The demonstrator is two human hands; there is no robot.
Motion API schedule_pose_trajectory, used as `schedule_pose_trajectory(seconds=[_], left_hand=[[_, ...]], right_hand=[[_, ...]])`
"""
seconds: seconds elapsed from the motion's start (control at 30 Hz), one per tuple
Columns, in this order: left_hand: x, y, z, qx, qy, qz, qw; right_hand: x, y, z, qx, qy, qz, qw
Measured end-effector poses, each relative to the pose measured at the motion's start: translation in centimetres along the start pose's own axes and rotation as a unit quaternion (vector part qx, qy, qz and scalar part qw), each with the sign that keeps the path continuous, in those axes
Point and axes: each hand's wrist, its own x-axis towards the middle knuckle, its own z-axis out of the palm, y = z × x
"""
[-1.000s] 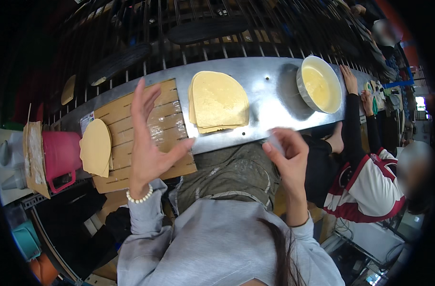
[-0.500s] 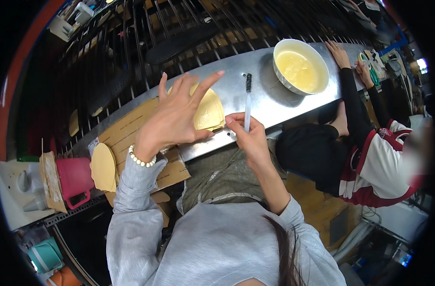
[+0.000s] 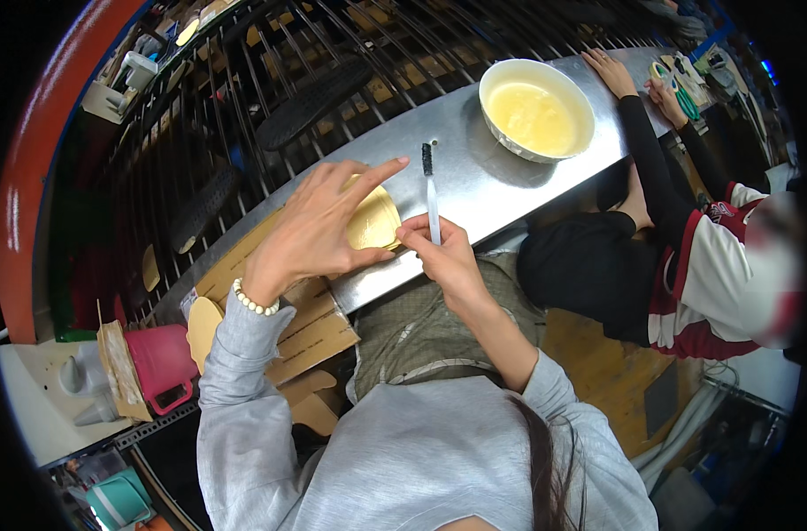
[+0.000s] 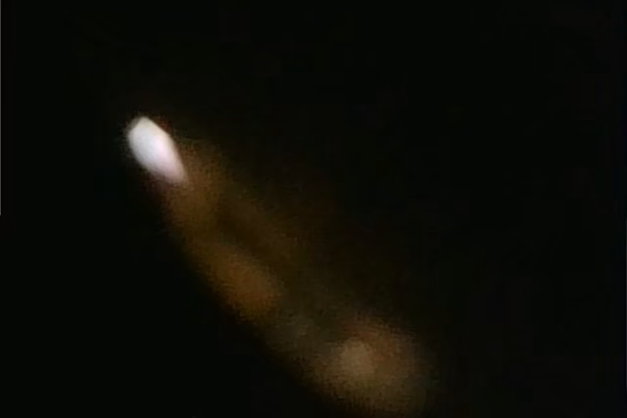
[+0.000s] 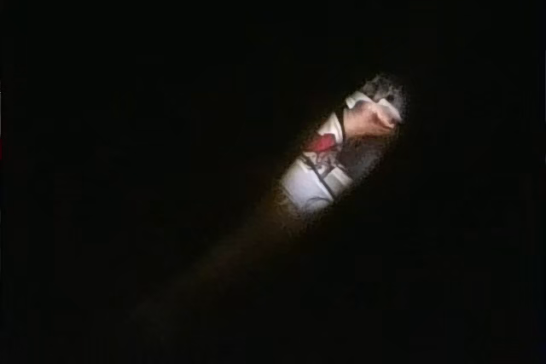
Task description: The person repeatedly brushes a yellow liquid onto flat, yellow dough pieces using a brush, then stacks the coated pieces on a wooden board. The person also briefly handles a small cardboard piece with white material on it.
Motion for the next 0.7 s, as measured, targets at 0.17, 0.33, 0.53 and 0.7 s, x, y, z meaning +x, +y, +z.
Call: schedule_pose_trajectory(seconds=[0.17,0.33,0.53,0.7], left_hand=[[1.1,0.1,-0.6,-0.020,-0.039,-0.001,0.999],[1.8,0.3,-0.7,-0.021,-0.045,0.004,0.999],[1.2,-0.1,-0.8,-0.033,-0.029,0.004,0.999],[1.0,-0.7,-0.5,-0.015,-0.038,0.010,0.999]], right_hand=[[-0.1,-1.0,-0.2,0.019,-0.002,0.050,0.999],[0.4,0.4,-0.2,-0.007,0.027,0.008,1.000],[0.8,0.9,0.1,-0.040,0.024,-0.049,0.998],[0.5,0.4,0.3,-0.043,0.034,-0.046,0.997]])
